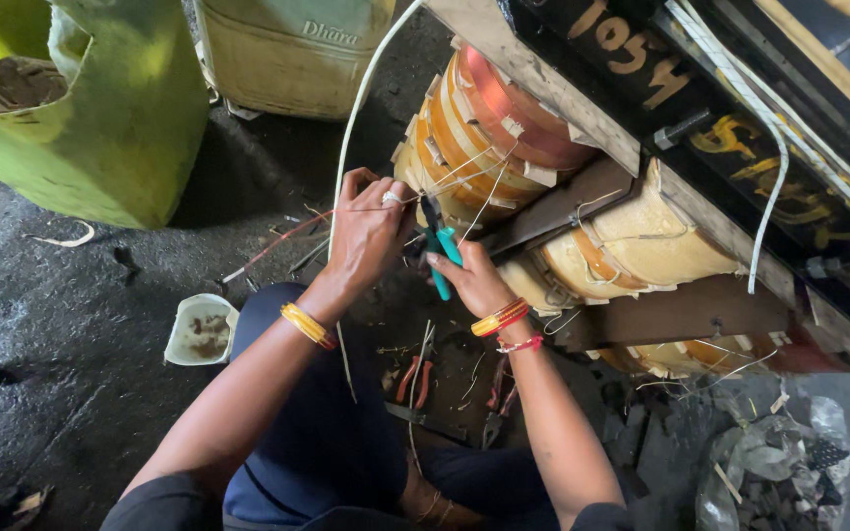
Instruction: The person sits on the floor and uses pliers to strip insulation from wires and connect them to copper windings on stacked cylindrical coils. The person repeatedly cuts, strips, and twists wires to secure connections on the coil assembly.
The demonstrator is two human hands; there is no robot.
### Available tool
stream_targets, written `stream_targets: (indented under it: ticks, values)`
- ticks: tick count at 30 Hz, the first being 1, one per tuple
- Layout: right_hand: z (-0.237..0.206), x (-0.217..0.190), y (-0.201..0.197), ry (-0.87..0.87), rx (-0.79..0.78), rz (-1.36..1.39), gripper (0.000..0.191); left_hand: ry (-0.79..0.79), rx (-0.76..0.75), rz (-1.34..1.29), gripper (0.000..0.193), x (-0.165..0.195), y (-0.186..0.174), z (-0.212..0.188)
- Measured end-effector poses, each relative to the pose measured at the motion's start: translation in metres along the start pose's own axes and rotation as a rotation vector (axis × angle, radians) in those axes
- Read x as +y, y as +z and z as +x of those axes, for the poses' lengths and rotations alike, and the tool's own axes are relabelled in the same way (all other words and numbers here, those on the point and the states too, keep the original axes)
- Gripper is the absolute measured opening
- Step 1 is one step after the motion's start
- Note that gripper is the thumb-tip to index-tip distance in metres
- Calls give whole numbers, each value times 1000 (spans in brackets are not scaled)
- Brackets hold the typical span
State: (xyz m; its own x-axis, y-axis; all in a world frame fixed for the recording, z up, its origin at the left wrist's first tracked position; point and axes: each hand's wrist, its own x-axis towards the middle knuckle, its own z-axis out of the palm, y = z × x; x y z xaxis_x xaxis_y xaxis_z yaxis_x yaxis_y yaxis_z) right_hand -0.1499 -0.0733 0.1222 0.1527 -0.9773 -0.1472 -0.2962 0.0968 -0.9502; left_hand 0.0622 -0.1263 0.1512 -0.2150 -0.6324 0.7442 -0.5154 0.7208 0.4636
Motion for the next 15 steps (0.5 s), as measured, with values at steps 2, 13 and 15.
stream_targets:
  ticks: [2, 13, 15]
  values:
    - [-1, -6, -2, 52, -11, 3, 18, 35, -5, 39, 18, 2, -1, 0]
    - [-7, -20, -12, 38, -11, -265, 19, 37, 20, 47, 16, 8, -2, -2]
    - [-6, -22, -12, 33, -17, -261, 20, 111, 19, 94, 19, 6, -3, -2]
